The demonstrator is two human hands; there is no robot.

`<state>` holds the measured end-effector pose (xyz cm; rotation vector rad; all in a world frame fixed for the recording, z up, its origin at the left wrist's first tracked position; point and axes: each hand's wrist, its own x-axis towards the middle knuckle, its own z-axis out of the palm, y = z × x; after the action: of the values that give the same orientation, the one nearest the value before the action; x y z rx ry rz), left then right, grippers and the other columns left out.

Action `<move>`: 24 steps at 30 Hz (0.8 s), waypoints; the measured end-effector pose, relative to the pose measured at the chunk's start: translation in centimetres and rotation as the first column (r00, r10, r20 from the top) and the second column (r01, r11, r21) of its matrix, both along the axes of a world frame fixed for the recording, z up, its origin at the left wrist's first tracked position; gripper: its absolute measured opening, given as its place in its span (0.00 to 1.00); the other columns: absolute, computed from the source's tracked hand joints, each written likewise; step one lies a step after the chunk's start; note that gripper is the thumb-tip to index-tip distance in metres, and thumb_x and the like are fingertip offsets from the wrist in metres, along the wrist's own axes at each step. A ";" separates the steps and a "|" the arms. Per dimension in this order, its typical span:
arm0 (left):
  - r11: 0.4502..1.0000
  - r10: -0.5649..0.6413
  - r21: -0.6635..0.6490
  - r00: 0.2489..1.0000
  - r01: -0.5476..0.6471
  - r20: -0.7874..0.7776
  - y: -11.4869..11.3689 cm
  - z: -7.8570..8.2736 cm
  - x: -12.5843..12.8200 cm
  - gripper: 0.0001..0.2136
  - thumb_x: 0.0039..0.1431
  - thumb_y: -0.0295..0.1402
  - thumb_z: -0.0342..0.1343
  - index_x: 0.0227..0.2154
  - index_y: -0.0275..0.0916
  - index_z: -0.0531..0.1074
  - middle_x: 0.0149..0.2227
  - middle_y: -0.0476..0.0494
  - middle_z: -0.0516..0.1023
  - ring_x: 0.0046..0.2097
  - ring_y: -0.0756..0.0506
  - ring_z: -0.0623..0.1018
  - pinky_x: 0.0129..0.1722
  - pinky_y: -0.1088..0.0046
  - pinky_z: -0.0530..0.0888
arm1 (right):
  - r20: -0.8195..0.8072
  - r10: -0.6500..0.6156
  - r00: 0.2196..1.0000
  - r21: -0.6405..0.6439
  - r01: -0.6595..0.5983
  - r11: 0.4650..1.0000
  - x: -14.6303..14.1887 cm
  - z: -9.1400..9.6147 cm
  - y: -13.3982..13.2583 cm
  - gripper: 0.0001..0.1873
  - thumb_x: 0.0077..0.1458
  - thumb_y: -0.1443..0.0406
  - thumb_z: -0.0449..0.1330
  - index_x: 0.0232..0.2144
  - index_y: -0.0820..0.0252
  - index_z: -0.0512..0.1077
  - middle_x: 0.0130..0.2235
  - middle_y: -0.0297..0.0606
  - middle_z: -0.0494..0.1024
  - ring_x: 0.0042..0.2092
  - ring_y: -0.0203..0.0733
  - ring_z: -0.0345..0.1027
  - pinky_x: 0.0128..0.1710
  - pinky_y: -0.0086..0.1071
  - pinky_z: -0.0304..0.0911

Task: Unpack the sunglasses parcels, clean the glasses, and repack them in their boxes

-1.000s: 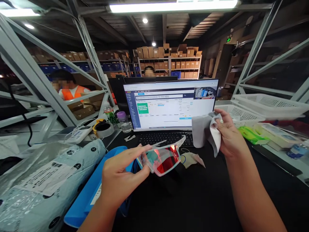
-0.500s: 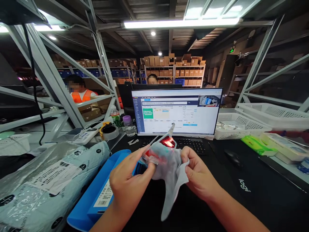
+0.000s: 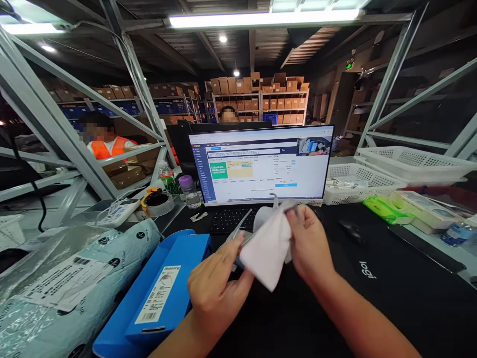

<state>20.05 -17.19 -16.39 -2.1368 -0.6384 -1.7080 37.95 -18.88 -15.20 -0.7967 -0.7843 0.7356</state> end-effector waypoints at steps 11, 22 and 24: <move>0.911 0.015 -0.400 0.963 0.098 0.269 0.5 0.2 -0.6 0.11 0.53 0.26 0.61 0.41 0.41 0.77 0.32 0.53 0.82 0.32 0.52 0.81 0.37 0.79 0.79 | 0.939 -0.308 -0.152 0.306 0.777 0.550 8.8 1.3 0.0 0.18 0.61 0.58 0.55 0.28 0.59 0.80 0.54 0.52 0.74 0.60 0.65 0.60 0.57 0.57 0.51; 0.967 0.076 -0.252 0.978 -0.026 0.193 0.5 0.3 -1.1 0.14 0.53 0.25 0.61 0.43 0.38 0.77 0.35 0.49 0.84 0.33 0.50 0.82 0.37 0.78 0.79 | 0.987 -0.022 0.158 -0.095 0.695 0.713 8.7 1.1 0.0 0.22 0.62 0.50 0.53 0.22 0.55 0.72 0.35 0.41 0.77 0.36 0.47 0.70 0.27 0.32 0.50; 0.972 0.076 -0.232 0.980 -0.031 0.186 0.5 0.5 -1.3 0.14 0.53 0.25 0.61 0.44 0.37 0.76 0.36 0.48 0.85 0.33 0.50 0.83 0.37 0.78 0.79 | 0.928 0.030 0.372 -0.248 0.557 0.793 8.6 1.1 0.1 0.25 0.61 0.47 0.53 0.20 0.56 0.70 0.25 0.37 0.74 0.29 0.43 0.67 0.26 0.32 0.52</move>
<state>18.78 -16.70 -15.94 -2.0917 -0.9814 -1.9091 46.50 -18.73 -14.12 -1.9127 -1.4017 0.0934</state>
